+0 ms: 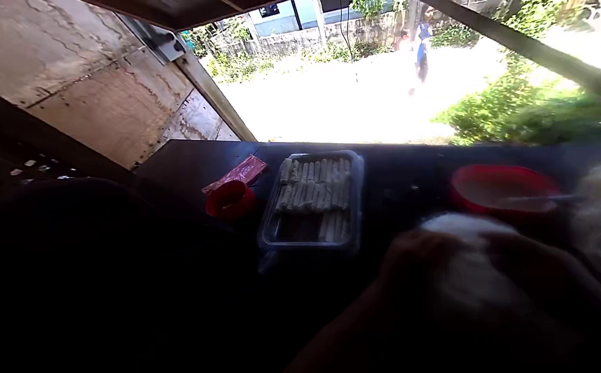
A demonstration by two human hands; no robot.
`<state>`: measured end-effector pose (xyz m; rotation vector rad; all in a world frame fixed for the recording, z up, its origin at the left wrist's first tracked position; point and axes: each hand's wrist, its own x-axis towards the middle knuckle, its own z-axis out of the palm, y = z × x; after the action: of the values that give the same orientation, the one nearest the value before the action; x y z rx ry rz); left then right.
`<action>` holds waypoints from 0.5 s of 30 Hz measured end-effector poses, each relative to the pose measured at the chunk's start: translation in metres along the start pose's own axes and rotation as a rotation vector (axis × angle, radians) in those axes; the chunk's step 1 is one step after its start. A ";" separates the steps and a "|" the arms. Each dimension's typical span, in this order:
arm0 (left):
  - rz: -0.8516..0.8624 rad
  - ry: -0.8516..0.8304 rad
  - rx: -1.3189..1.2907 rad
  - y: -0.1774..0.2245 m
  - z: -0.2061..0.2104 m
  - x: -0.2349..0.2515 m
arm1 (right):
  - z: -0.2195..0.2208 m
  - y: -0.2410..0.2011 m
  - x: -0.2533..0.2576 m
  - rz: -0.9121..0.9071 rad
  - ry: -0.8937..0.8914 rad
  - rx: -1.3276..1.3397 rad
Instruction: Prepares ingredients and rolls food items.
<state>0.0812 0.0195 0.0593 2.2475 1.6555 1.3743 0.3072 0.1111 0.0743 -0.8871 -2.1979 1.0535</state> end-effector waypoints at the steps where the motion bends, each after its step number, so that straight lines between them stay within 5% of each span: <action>1: -0.067 0.063 -0.023 -0.005 -0.011 0.000 | -0.001 0.015 -0.003 -0.058 0.030 -0.096; 9: -0.759 0.383 0.216 -0.102 -0.151 0.015 | -0.003 0.058 -0.039 -0.108 0.290 -0.262; 15: -0.959 0.445 0.332 -0.154 -0.204 0.031 | 0.017 0.084 -0.054 -0.120 0.443 -0.088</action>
<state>-0.1677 0.0193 0.1275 0.8898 2.7051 1.3846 0.3573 0.1029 -0.0131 -0.9126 -1.9048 0.6336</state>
